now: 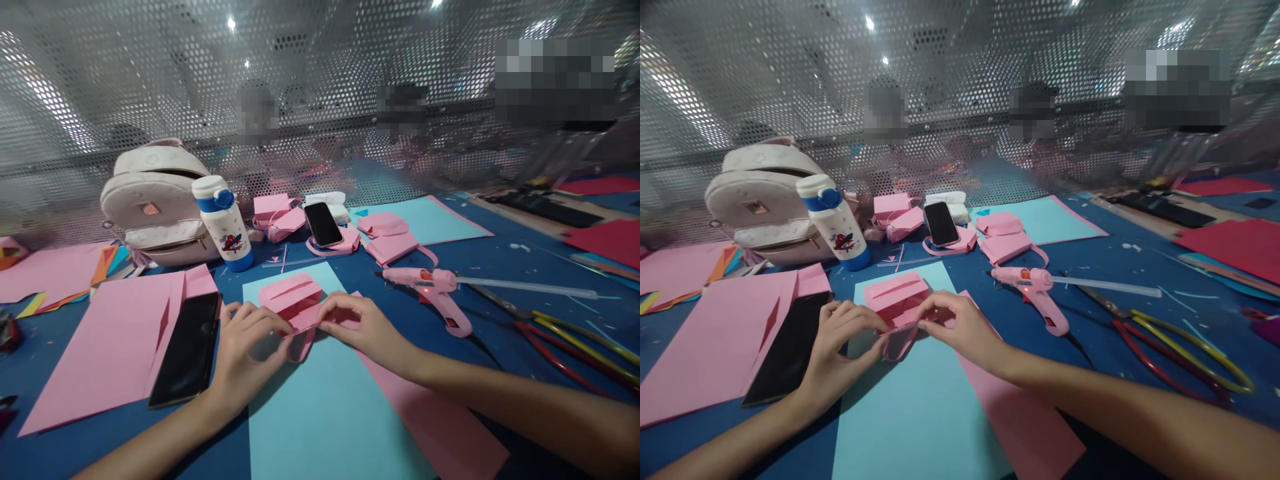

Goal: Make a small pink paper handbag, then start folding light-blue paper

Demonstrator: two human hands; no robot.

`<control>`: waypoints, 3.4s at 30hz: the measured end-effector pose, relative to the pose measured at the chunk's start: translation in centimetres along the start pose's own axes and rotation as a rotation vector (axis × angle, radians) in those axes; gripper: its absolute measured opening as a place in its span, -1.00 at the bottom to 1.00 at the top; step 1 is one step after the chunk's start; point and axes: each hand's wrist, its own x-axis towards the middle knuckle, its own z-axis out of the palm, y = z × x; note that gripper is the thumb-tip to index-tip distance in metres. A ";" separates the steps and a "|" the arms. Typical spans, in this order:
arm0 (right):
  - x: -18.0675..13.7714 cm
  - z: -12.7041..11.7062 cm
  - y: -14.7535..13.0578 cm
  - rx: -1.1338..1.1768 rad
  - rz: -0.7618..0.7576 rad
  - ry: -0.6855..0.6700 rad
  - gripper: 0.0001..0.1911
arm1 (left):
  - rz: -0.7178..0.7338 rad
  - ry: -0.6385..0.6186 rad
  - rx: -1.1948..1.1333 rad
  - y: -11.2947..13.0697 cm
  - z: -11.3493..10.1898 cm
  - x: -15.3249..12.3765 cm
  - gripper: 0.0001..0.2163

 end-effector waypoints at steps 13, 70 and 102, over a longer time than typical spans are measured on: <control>-0.2 0.0 0.1 -0.031 -0.032 -0.003 -0.87 | -0.030 0.003 -0.017 0.2 0.0 0.0 -0.89; -0.4 0.2 -0.2 -0.179 -0.333 -0.016 -0.85 | 0.102 -0.030 0.046 0.7 0.0 -0.3 -0.89; -0.5 0.2 -0.5 -0.215 -0.418 0.004 -0.91 | 0.180 -0.028 0.106 -0.2 -0.2 -0.5 -0.87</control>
